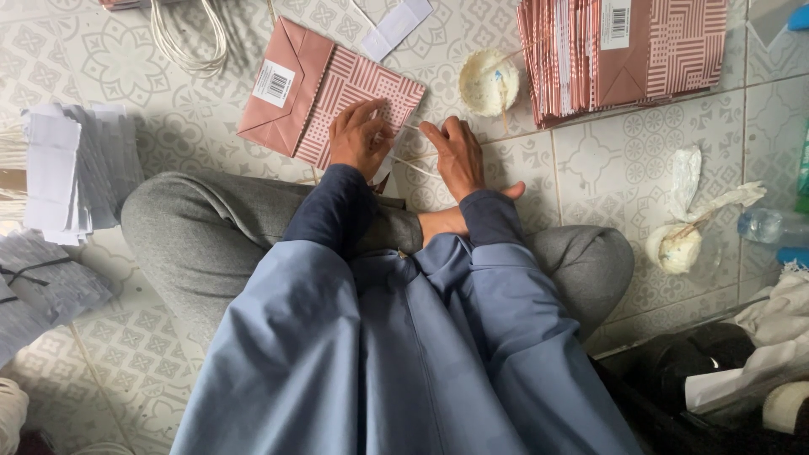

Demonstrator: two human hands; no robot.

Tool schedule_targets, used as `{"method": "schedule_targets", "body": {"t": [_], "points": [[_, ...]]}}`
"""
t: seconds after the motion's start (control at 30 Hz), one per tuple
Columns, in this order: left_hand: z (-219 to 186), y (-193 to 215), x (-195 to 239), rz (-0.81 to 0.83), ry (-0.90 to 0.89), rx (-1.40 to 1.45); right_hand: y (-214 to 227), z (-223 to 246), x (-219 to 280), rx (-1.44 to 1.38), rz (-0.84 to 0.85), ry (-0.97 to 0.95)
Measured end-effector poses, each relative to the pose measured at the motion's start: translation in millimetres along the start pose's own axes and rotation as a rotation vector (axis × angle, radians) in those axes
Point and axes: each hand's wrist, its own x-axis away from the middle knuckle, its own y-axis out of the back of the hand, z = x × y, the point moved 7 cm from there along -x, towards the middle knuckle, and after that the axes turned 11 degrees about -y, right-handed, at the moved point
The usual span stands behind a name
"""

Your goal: The person sits on the floor assembling patterned paper gift bags. They insert white rope handles into the bag, apply glue from a small bowl using a stick to a white paper tag, and attach the tag to the handle. The person repeats this process for multiple bags.

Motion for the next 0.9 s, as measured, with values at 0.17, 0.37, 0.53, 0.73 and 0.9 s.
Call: {"method": "schedule_targets", "body": {"t": [0.17, 0.37, 0.53, 0.73, 0.9], "points": [[-0.4, 0.9, 0.3, -0.008, -0.005, 0.009, -0.2, -0.1, 0.6, 0.002, 0.000, -0.003], [-2.0, 2.6, -0.2, -0.002, -0.012, 0.006, 0.7, 0.8, 0.0, 0.003, -0.003, -0.003], [-2.2, 0.6, -0.1, 0.024, -0.013, 0.019, 2.0, 1.3, 0.0, 0.002, -0.012, 0.003], [-3.5, 0.9, -0.3, 0.029, -0.004, 0.013, -0.5, -0.3, 0.0, -0.007, -0.015, 0.010], [-3.6, 0.0, -0.3, 0.018, -0.008, -0.015, 3.2, 3.6, -1.3, 0.002, -0.006, -0.008]]}}
